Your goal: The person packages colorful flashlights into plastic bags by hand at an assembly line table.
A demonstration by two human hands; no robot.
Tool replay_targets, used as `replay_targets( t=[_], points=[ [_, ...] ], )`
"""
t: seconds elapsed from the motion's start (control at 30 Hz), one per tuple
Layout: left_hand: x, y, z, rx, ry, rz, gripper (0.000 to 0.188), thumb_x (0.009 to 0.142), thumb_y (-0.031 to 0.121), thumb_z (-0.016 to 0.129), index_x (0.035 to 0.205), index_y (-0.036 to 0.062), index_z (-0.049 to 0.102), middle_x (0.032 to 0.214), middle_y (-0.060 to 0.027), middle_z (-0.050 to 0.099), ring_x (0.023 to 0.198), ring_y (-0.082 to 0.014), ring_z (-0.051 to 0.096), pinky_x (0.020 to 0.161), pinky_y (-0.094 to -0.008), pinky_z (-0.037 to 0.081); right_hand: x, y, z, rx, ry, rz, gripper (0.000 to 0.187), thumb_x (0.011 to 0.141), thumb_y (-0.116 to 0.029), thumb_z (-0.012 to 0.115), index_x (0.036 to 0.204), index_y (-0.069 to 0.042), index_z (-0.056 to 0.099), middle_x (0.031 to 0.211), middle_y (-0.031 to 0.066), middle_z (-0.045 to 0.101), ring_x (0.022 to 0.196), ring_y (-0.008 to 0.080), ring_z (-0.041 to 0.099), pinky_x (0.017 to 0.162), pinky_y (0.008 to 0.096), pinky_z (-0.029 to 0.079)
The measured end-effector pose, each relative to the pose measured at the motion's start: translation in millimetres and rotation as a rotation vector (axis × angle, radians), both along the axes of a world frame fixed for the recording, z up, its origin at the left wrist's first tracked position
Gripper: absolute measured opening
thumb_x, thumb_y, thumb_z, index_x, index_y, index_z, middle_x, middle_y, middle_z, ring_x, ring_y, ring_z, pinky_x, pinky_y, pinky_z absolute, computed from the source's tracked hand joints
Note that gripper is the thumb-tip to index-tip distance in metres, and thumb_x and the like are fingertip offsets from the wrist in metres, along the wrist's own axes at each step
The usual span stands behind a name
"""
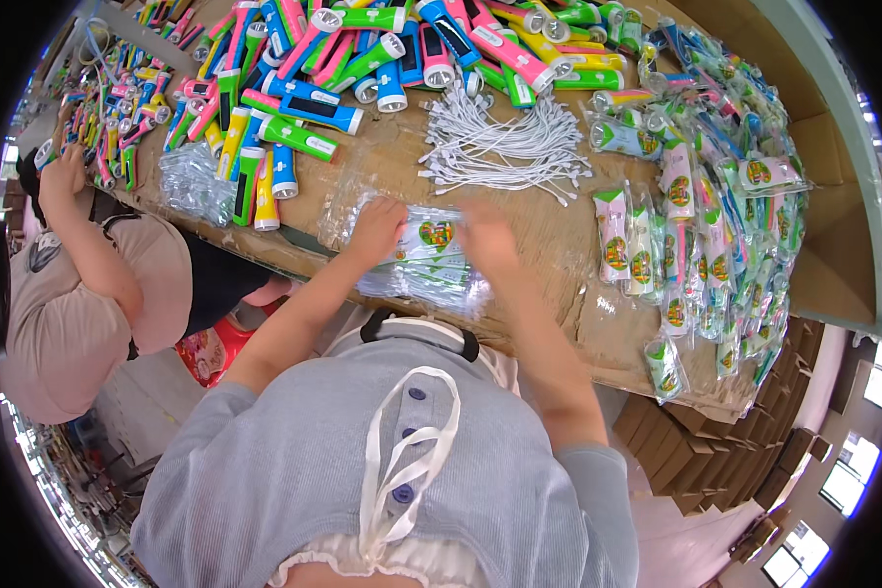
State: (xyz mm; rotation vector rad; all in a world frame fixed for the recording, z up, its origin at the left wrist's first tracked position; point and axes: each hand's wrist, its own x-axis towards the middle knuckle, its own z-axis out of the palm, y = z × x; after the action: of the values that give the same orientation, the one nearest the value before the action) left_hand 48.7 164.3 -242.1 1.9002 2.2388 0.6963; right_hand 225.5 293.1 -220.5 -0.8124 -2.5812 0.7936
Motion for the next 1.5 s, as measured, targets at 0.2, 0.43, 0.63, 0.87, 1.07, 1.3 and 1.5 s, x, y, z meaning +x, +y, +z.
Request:
replay_targets(
  t=[0.2,0.43,0.63,0.87,1.07,1.3,1.5],
  points=[
    [9.0,-6.1,15.3,0.089,-0.155,-0.024,0.013,0.07,0.008,0.059,0.082,0.0069,0.054,0.081,-0.0077,0.054,0.082,-0.0274,0.053,0.073,-0.0379,0.04,-25.5,-20.8,-14.5,0.216,0.005,0.119,0.015,0.071,-0.021,0.066,0.084,-0.015,0.063,0.081,0.0003,0.058,0.085,0.0196,0.055,0.086,0.0397,0.037],
    [9.2,11.3,1.3,0.09,-0.232,-0.009,0.008,0.071,0.009,0.06,0.076,0.0044,0.054,0.078,-0.0102,0.055,0.077,-0.0303,0.054,0.067,-0.0392,0.043,-23.2,-14.8,2.0,0.39,0.032,0.079,0.011,0.068,-0.02,0.066,0.076,-0.014,0.062,0.084,-0.0001,0.058,0.088,0.0193,0.054,0.084,0.0423,0.036],
    [1.1,15.1,-4.8,0.148,-0.221,-0.075,0.008,0.07,0.008,0.058,0.074,0.0035,0.053,0.075,-0.0116,0.053,0.075,-0.0306,0.053,0.066,-0.0397,0.043,-0.3,13.5,18.6,0.193,-0.116,0.031,0.011,0.073,-0.022,0.061,0.073,-0.012,0.063,0.086,0.0018,0.059,0.085,0.0235,0.055,0.078,0.0381,0.041],
    [0.6,15.7,-1.4,0.184,-0.113,-0.2,0.014,0.064,0.007,0.056,0.077,0.0047,0.053,0.078,-0.0095,0.052,0.075,-0.0279,0.054,0.065,-0.0375,0.044,-49.7,8.5,7.8,0.005,-0.288,0.298,0.016,0.074,-0.025,0.059,0.071,-0.01,0.062,0.072,0.0057,0.059,0.073,0.0271,0.059,0.064,0.0388,0.047],
    [2.6,13.0,0.6,0.19,-0.098,-0.192,0.015,0.065,0.008,0.057,0.08,0.0054,0.054,0.079,-0.0093,0.05,0.076,-0.0267,0.054,0.066,-0.0368,0.045,-56.5,8.8,7.4,0.026,-0.444,0.316,0.017,0.072,-0.018,0.063,0.082,-0.006,0.055,0.086,0.0104,0.058,0.082,0.029,0.059,0.069,0.0408,0.047],
    [3.8,23.5,20.0,-0.023,0.212,-0.116,0.012,0.069,0.013,0.061,0.079,0.0071,0.059,0.081,-0.0071,0.051,0.083,-0.0259,0.05,0.075,-0.037,0.041,-55.0,5.0,-5.1,-0.056,-0.397,0.084,0.034,0.071,-0.019,0.067,0.096,-0.007,0.048,0.099,0.0105,0.054,0.089,0.0294,0.057,0.072,0.0409,0.046],
    [33.8,-34.4,47.7,-0.17,0.054,-0.33,0.015,0.066,0.021,0.065,0.067,0.0071,0.06,0.08,-0.007,0.053,0.086,-0.0245,0.048,0.074,-0.0357,0.038,-63.7,-1.6,-7.6,-0.085,-0.474,-0.009,0.038,0.071,-0.021,0.067,0.1,-0.003,0.048,0.101,0.0136,0.054,0.092,0.0307,0.057,0.075,0.0416,0.048]
  ],
)
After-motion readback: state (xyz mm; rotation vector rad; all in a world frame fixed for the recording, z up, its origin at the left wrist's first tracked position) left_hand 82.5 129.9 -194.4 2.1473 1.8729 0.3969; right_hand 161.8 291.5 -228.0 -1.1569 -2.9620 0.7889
